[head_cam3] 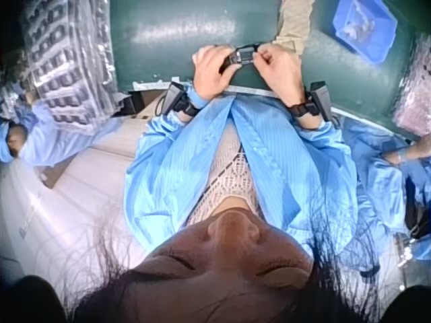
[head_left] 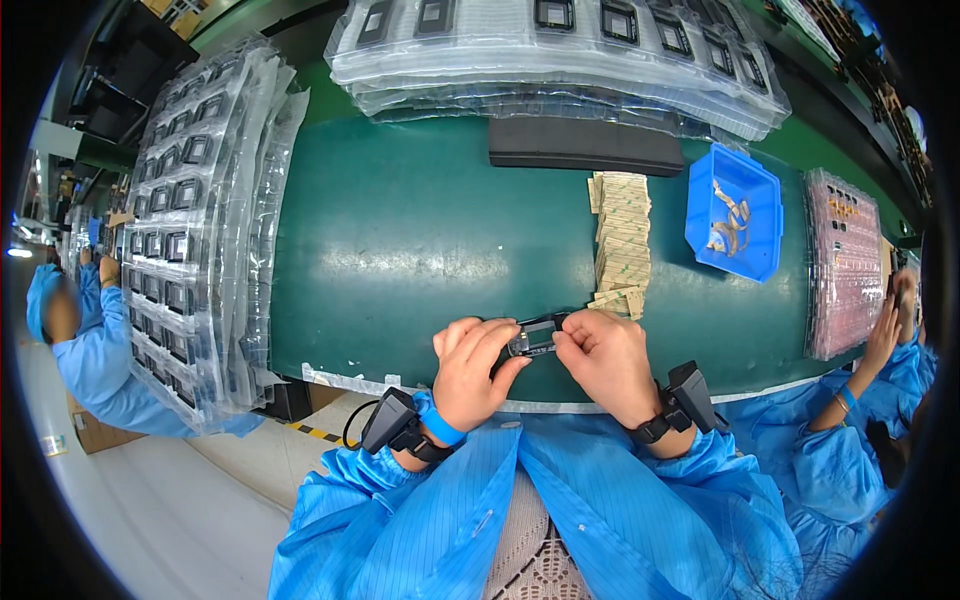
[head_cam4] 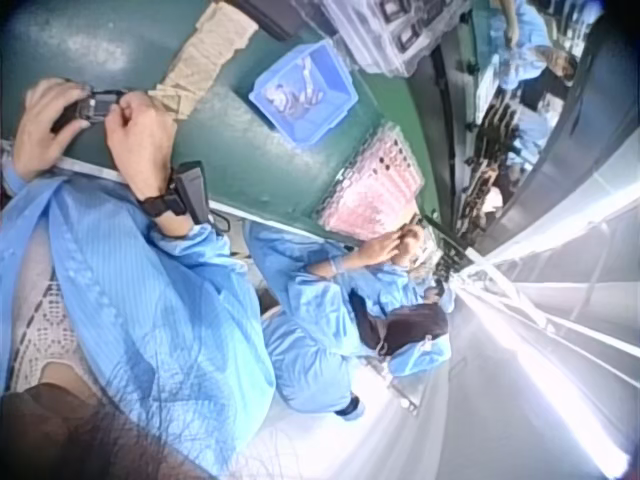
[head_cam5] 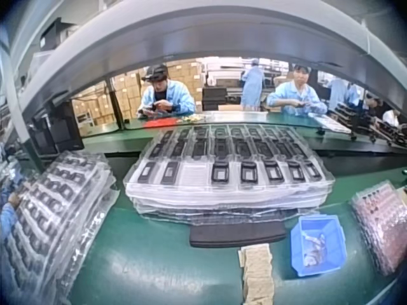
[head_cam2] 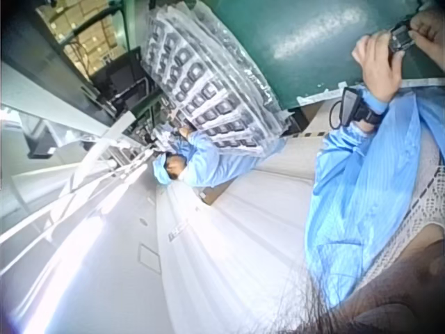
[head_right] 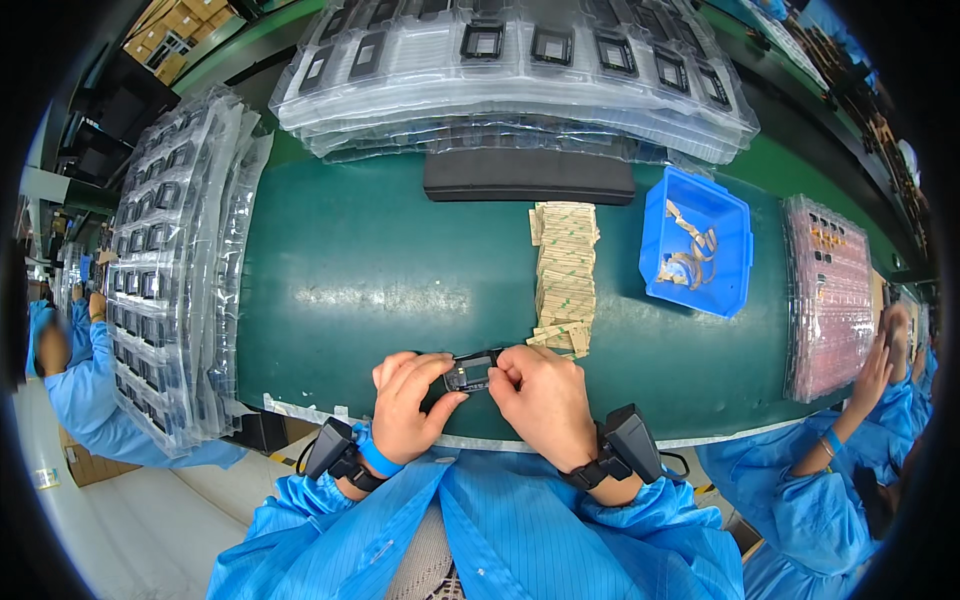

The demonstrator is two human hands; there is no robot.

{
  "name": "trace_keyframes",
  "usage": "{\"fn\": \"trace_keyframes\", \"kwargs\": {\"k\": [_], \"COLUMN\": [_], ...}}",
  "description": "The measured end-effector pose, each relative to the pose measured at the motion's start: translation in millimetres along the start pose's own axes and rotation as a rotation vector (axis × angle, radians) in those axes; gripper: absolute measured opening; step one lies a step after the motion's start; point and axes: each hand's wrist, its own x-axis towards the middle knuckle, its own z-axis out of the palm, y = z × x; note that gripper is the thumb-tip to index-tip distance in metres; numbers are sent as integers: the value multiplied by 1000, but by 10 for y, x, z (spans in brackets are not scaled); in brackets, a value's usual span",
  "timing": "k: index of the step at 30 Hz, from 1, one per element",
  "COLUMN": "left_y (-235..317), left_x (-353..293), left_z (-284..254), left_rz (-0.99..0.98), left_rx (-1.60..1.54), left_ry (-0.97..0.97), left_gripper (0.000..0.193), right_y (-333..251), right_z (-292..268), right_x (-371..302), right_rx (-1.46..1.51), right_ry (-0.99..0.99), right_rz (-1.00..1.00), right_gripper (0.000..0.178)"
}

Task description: Assembling small electronic inserts into a plastic frame on a factory assembly line.

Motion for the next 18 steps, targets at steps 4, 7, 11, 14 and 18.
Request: {"fn": "trace_keyframes", "kwargs": {"k": [4, 7, 11, 14, 18], "left_y": [-27, -36, 26, 45, 114], "left_x": [-4, -17, 12, -28, -42], "left_z": [12, 36, 32, 74, 96], "left_rz": [110, 161, 83, 10, -93], "left_rx": [64, 96, 59, 57, 126], "left_ry": [-6, 5, 50, 121, 146], "left_gripper": [40, 41, 45, 51, 52], "right_y": [-5, -14, -71, -117, -162], "right_z": [-8, -24, -27, -7, -36], "right_x": [-6, -15, -2, 38, 137], "right_rx": [-8, -40, -121, -126, -108], "right_ry": [12, -6, 13, 10, 145], "right_rz": [-13, -42, -142, -157, -182], "right_gripper": [10, 9, 9, 12, 16]}}
